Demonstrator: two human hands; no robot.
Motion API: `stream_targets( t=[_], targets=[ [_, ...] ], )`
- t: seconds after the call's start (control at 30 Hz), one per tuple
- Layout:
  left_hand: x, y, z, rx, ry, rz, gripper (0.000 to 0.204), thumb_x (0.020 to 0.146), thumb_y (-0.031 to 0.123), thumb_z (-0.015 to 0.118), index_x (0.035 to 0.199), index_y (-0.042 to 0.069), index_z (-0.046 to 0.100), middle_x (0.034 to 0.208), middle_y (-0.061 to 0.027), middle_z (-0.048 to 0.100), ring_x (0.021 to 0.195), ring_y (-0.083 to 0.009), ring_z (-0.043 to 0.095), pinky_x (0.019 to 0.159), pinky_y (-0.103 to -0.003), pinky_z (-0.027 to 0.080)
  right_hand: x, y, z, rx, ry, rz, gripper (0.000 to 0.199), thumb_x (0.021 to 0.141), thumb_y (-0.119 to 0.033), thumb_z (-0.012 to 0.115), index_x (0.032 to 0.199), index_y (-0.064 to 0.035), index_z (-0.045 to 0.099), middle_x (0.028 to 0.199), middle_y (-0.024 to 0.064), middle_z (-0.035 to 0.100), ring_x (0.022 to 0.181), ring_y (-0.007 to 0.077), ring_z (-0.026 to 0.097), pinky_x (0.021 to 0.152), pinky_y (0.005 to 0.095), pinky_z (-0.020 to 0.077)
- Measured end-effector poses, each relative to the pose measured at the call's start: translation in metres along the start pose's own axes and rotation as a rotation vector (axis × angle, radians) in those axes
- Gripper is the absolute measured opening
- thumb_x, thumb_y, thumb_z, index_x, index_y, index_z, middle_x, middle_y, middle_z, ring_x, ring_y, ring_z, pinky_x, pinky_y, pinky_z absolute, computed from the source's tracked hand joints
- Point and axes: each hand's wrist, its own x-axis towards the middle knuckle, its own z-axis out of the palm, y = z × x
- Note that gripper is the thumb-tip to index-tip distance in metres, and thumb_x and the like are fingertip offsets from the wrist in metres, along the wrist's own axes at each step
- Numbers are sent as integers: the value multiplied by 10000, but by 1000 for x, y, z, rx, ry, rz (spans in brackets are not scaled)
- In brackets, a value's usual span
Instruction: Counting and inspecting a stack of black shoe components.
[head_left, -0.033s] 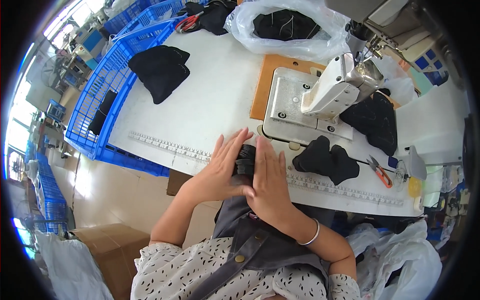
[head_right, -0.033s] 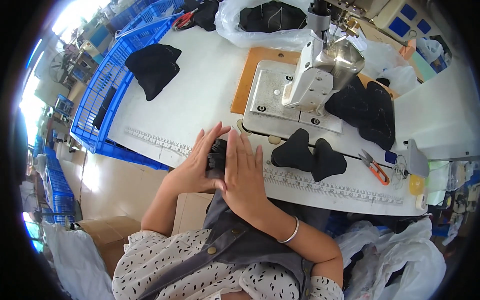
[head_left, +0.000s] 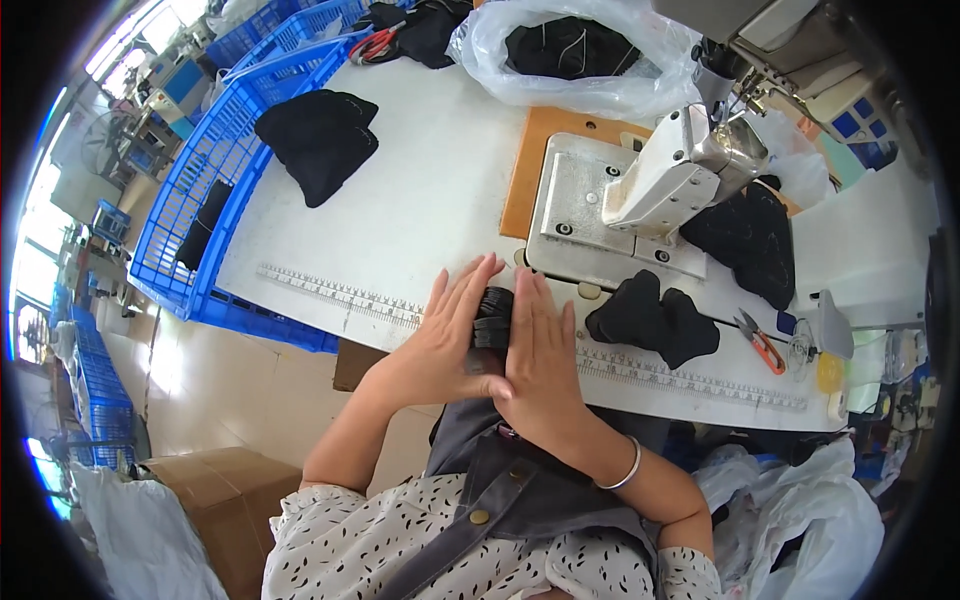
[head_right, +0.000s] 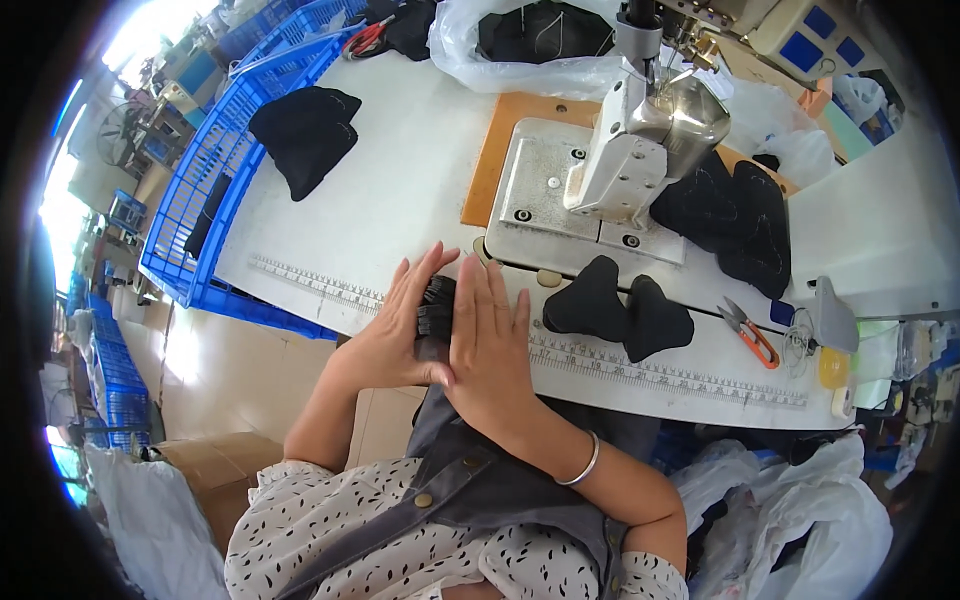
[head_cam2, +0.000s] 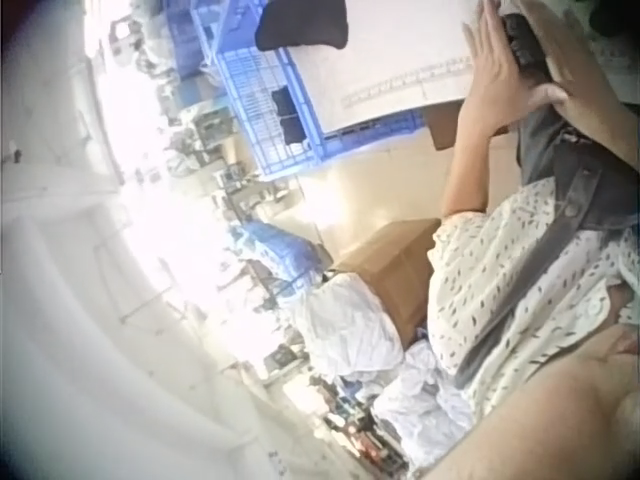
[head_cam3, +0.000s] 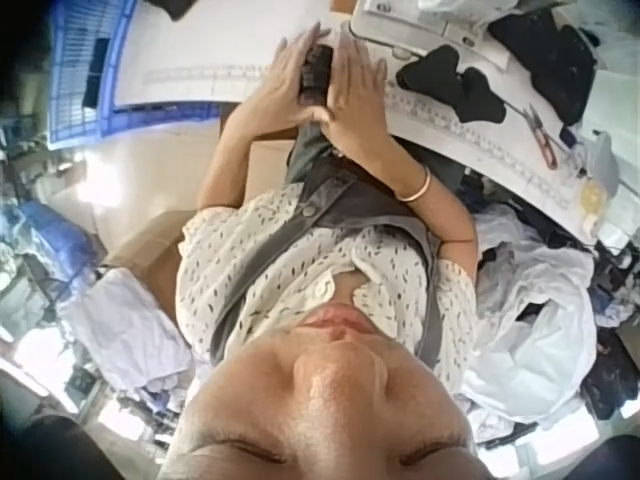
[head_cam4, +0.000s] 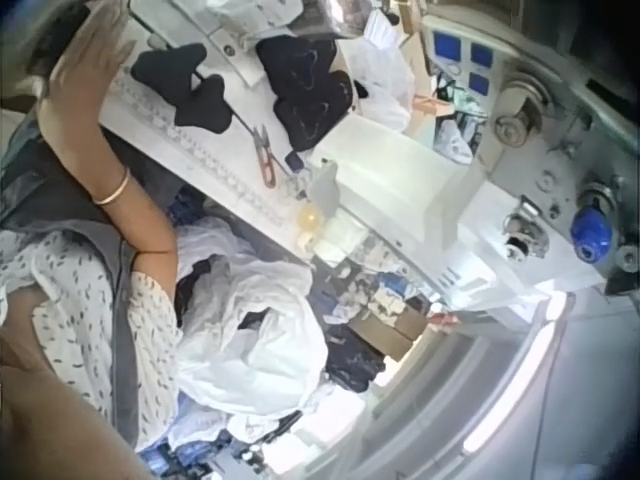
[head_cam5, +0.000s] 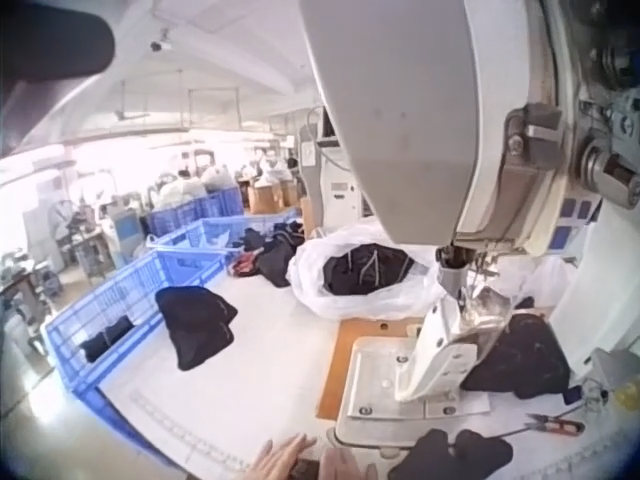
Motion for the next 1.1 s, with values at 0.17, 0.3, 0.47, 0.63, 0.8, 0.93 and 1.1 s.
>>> stream_targets(
  t=[0.17, 0.3, 0.47, 0.63, 0.8, 0.93, 1.1],
  targets=[
    [-2, 0, 2, 3, 5, 43, 1204, 612, 616, 669, 1404, -19, 22, 1403, -206, 249, 1325, -364, 201, 1080, -514, 117, 1, 0, -1, -18, 6, 7, 803, 768, -143, 593, 1380, 73, 120, 1359, 238, 292, 1279, 366, 292, 1013, 557, 231],
    [0, -6, 0, -29, -24, -39, 948, 719, 497, 646, 1366, -18, 182, 1328, -203, 357, 1225, -373, 343, 1064, -497, 170, -1, 12, -1, 208, 44, -90, 740, 722, 24, 589, 1350, 77, 200, 1128, 237, 462, 1057, 402, 451, 987, 490, 282],
    [3, 17, 28, -459, 345, -50, 677, 779, 331, 658, 1277, -4, 347, 1271, -198, 426, 1184, -366, 400, 1045, -459, 227, -5, 7, 7, 133, 63, -17, 664, 771, -58, 534, 1343, 85, 228, 1251, 206, 398, 1163, 348, 395, 1008, 517, 261],
    [10, 24, 33, -117, 373, -198, 678, 738, 288, 681, 1262, -2, 364, 1233, -197, 464, 1194, -348, 405, 984, -385, 335, -7, 3, 1, -21, 9, -50, 664, 760, -78, 536, 1335, 79, 245, 1284, 210, 370, 1231, 356, 338, 1037, 512, 224],
    [13, 24, 28, -99, 293, -225, 708, 727, 344, 690, 1243, -23, 373, 1175, -195, 489, 1122, -356, 448, 948, -397, 356, -6, 6, 9, -11, 39, 25, 667, 758, -102, 538, 1328, 87, 246, 1276, 227, 367, 1268, 358, 298, 1053, 507, 191],
    [14, 26, 34, -124, 441, -47, 612, 749, 302, 683, 1192, -31, 424, 1124, -179, 515, 1036, -332, 489, 903, -385, 386, 1, 6, 9, 74, 148, 63, 636, 755, -95, 532, 1305, 90, 272, 1207, 244, 393, 1219, 369, 335, 1045, 504, 205],
    [1, 30, 44, -400, 584, -266, 429, 822, 184, 587, 1168, -30, 449, 1036, -173, 564, 940, -274, 555, 843, -341, 434, -1, 9, 4, 94, 188, -159, 609, 730, -126, 607, 1251, 70, 360, 1041, 206, 468, 969, 344, 468, 821, 448, 374]
  ],
)
